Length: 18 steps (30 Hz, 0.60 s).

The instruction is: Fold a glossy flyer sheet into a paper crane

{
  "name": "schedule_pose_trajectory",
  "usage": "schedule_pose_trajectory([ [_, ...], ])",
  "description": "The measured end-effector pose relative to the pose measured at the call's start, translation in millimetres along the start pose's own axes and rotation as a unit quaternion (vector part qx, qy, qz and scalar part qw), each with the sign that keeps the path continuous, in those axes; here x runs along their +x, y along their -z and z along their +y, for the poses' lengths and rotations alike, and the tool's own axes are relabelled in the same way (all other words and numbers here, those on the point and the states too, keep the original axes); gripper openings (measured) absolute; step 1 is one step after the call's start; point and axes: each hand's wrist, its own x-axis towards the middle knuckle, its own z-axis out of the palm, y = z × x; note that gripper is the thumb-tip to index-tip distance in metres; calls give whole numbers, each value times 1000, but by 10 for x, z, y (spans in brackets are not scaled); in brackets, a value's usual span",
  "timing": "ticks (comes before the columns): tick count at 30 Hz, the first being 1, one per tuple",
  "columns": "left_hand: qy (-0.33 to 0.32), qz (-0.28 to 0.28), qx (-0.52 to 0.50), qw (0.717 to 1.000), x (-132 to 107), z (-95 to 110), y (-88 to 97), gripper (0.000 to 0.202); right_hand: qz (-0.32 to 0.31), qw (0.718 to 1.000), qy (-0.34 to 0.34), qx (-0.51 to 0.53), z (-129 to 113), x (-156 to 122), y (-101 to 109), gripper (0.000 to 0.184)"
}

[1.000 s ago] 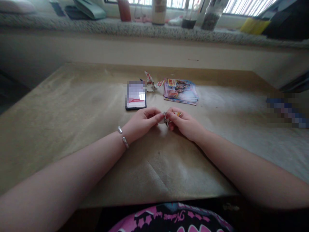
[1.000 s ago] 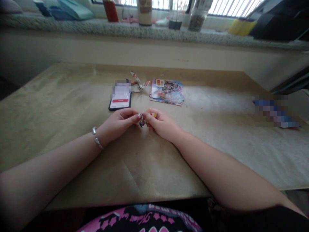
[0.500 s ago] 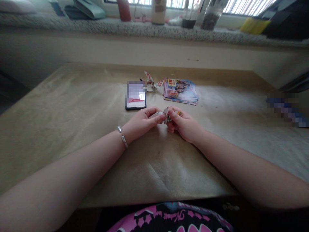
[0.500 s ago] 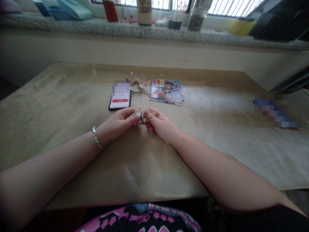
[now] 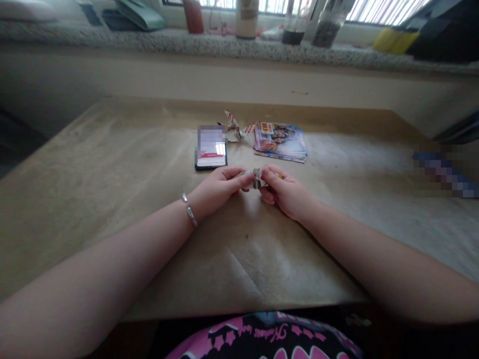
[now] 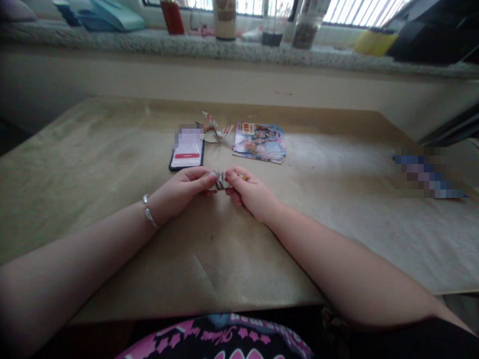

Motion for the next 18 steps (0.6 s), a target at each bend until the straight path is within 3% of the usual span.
schedule_pose_trajectory([
  [9,7,-1,-106,994,16,-20,19,38,45,995,-27,90,-38,14,0,40],
  [18,18,14,-117,993,25,-63,35,40,56,994,-47,76,-57,32,10,41],
])
